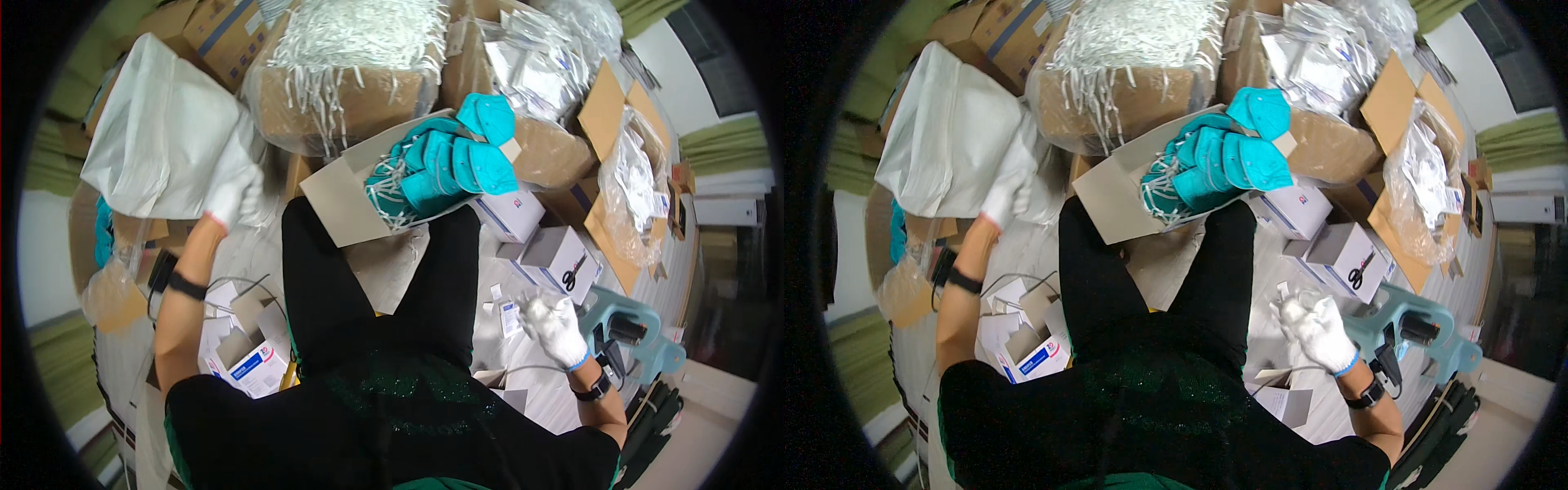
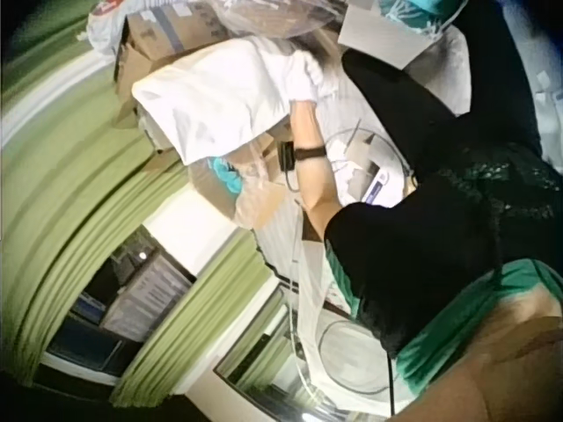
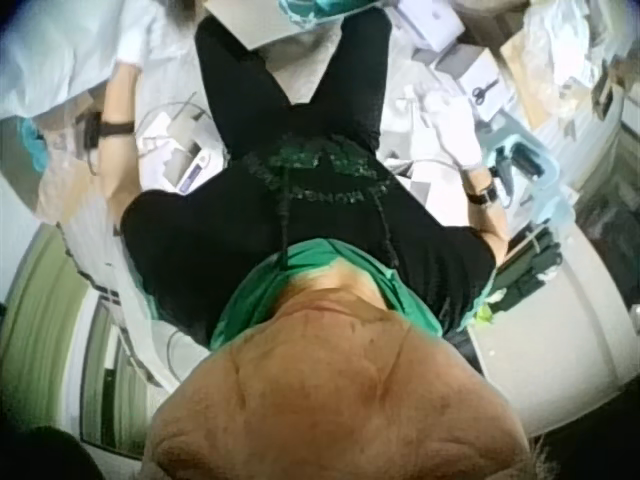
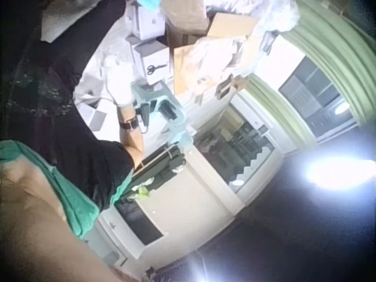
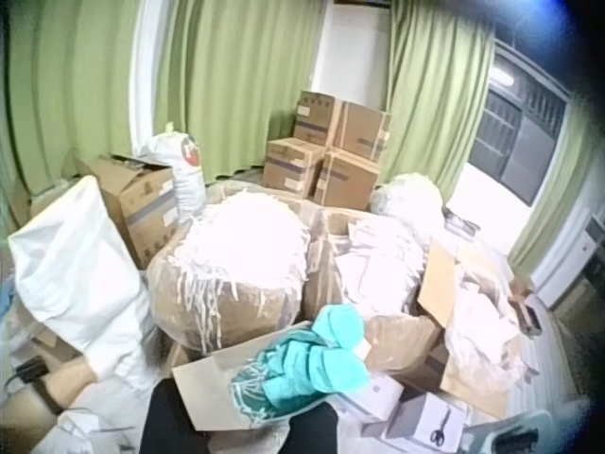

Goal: Packing turquoise masks into a small cardboard box from a storage area.

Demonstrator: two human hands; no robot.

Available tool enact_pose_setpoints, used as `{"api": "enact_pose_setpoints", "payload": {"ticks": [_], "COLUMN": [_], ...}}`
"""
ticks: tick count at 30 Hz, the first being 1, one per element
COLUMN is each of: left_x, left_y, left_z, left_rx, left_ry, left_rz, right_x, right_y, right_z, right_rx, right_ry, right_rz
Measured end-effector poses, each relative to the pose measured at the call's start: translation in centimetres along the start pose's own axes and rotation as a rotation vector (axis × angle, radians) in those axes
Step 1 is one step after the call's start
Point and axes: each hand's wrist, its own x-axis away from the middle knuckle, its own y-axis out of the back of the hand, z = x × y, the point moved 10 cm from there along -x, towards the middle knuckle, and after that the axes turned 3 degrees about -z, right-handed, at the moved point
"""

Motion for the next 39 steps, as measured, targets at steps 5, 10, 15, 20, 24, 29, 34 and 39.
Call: {"api": "enact_pose_setpoints", "payload": {"ticks": [5,10,15,20,24,29,34,39], "left_x": [-12.6,-17.2,-5.0,2.2,1.8,-3.3,-5.8,-7.6], "left_y": [-0.1,2.1,-6.0,-20.0,-20.8,-21.1,-22.0,-22.6], "left_z": [4.1,5.3,-5.6,-2.9,0.8,4.0,0.5,-10.5], "left_rx": [0.009,-0.341,-0.438,-0.729,-0.683,-0.779,-0.484,-0.723], "left_ry": [-0.063,-0.047,-0.827,-0.807,-1.051,-0.531,-0.726,-0.915], "left_rz": [0.031,-0.422,-0.587,-0.087,-0.471,-0.189,-0.238,-0.406], "right_x": [-6.2,-12.2,-15.1,-19.5,-19.1,-20.2,-14.1,-11.3], "right_y": [-10.4,-16.7,-21.8,-25.8,-27.9,-22.5,-22.7,-16.7], "right_z": [1.1,1.6,1.7,-0.3,-1.8,-1.0,0.2,-0.7], "right_rx": [0.632,0.773,0.239,-0.044,-0.306,0.477,-0.071,0.114], "right_ry": [0.302,0.443,0.291,0.155,0.023,0.786,0.504,0.440], "right_rz": [0.229,0.179,0.186,0.495,0.457,0.307,0.297,0.244]}}
